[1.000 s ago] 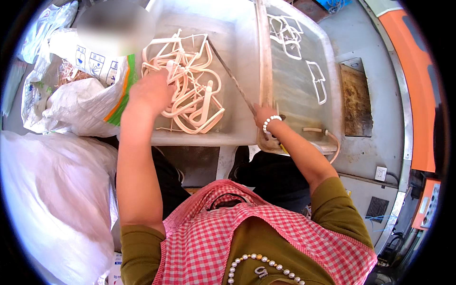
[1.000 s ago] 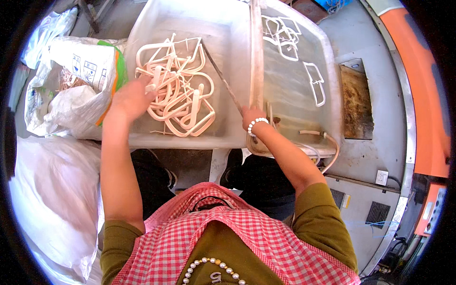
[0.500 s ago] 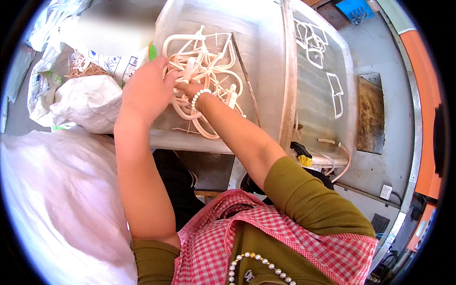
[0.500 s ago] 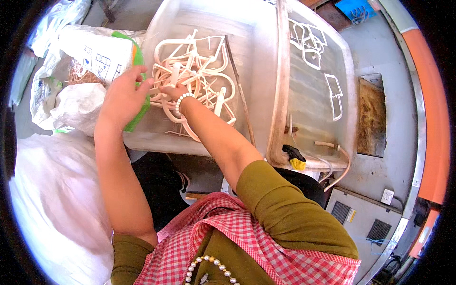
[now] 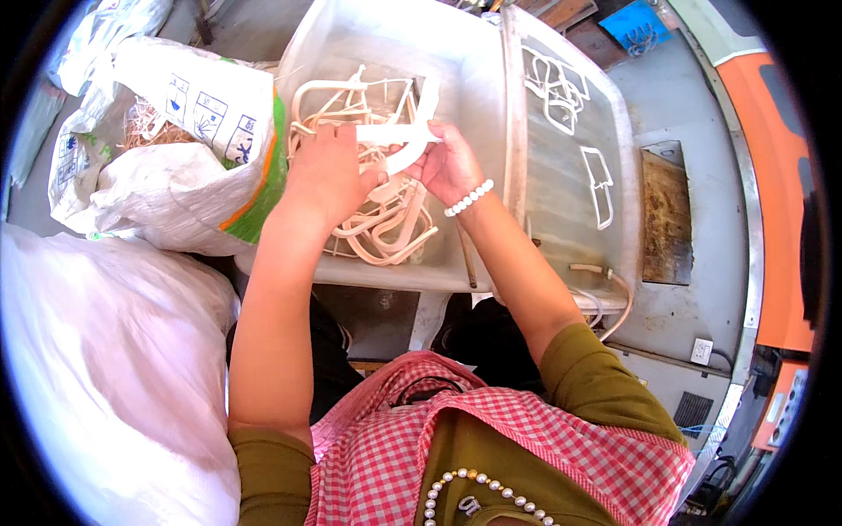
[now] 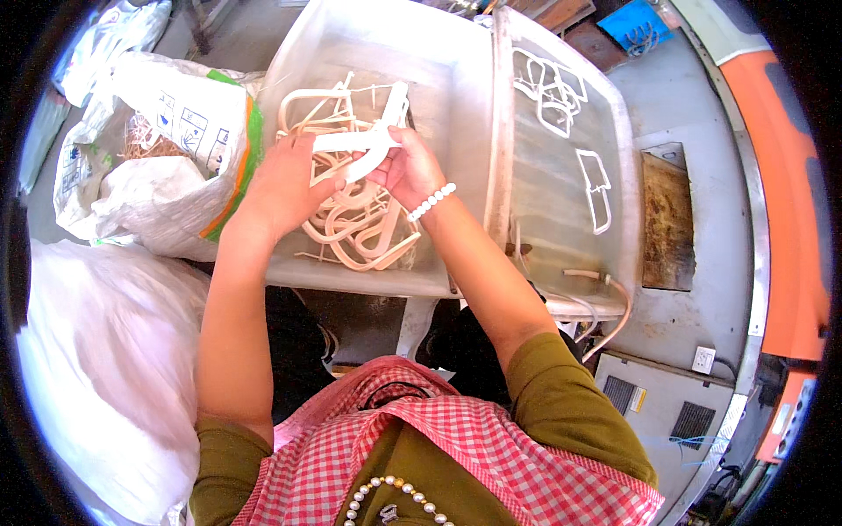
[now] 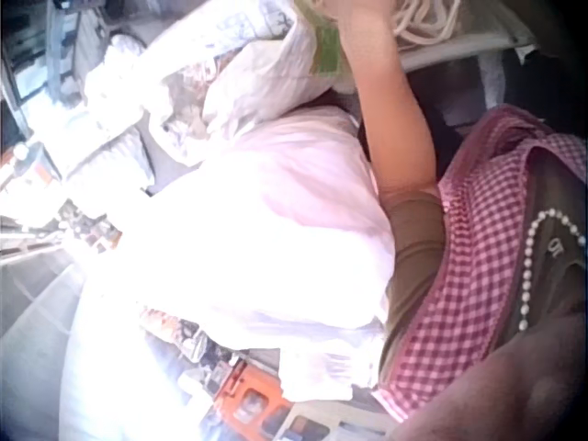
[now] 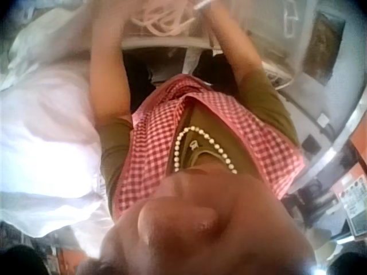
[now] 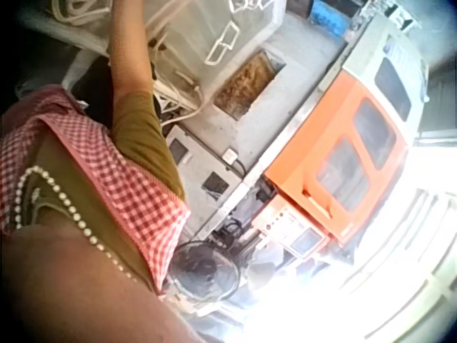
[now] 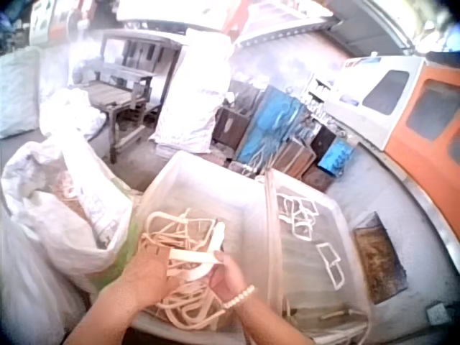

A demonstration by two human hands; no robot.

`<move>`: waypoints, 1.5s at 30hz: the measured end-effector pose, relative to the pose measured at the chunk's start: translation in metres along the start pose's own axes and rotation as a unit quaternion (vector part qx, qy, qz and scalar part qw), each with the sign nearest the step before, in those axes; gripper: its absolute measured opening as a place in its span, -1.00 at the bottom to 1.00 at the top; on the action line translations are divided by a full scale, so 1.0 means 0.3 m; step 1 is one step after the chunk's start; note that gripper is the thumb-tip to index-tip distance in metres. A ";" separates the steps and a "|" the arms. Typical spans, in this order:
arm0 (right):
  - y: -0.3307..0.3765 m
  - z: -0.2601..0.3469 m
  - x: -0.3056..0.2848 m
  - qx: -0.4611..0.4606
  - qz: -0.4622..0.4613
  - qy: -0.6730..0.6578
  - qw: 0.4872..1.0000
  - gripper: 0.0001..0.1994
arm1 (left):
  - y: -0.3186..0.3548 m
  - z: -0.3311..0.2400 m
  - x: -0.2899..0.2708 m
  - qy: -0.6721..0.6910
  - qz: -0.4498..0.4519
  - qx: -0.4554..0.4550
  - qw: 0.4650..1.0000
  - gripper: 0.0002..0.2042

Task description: The person assembles plastic hangers by inserting white plastic sleeves into pink hanger frames. They repeatedly pick up frames and sleeves, fit them together, and place the completed hangers into a large white sack. The person also briefly adjusts a hose connected to a nearby machine.

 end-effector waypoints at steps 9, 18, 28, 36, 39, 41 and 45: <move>0.194 0.168 0.012 -0.019 0.023 0.007 1.000 -0.72 | 0.008 -0.167 0.083 0.341 0.114 0.094 0.929 -0.74; 0.439 0.350 -0.039 0.049 0.081 0.534 0.840 -0.69 | 0.001 0.019 -0.062 0.606 0.038 -0.044 0.793 -0.90; 0.331 0.467 -0.553 -0.011 -0.341 0.765 0.546 -0.73 | -0.023 -0.031 -0.007 0.799 0.047 -0.061 0.597 -0.90; 0.258 0.208 -0.284 0.015 -0.141 0.110 0.984 -0.64 | -0.016 -0.091 0.101 0.917 0.095 -0.093 0.375 -0.81; 0.242 0.210 -0.123 -0.015 -0.039 -0.052 0.998 -0.59 | -0.028 -0.064 0.159 0.926 0.035 -0.125 0.354 -0.80; 0.258 0.249 -0.039 -0.067 0.033 -0.124 0.989 -0.59 | -0.026 -0.046 0.193 0.913 0.026 -0.172 0.369 -0.79; 0.302 0.263 0.078 -0.035 0.128 -0.090 0.987 -0.59 | -0.001 -0.015 0.222 0.774 0.000 -0.254 0.580 -0.73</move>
Point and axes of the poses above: each hand's wrist, its own y-axis away from the middle knuckle, its own x-axis out of the palm, z = x × y, the point moved 7 cm from there along -y, towards the middle knuckle, and after that the axes turned 1 degree about z, right-handed, at the moved point
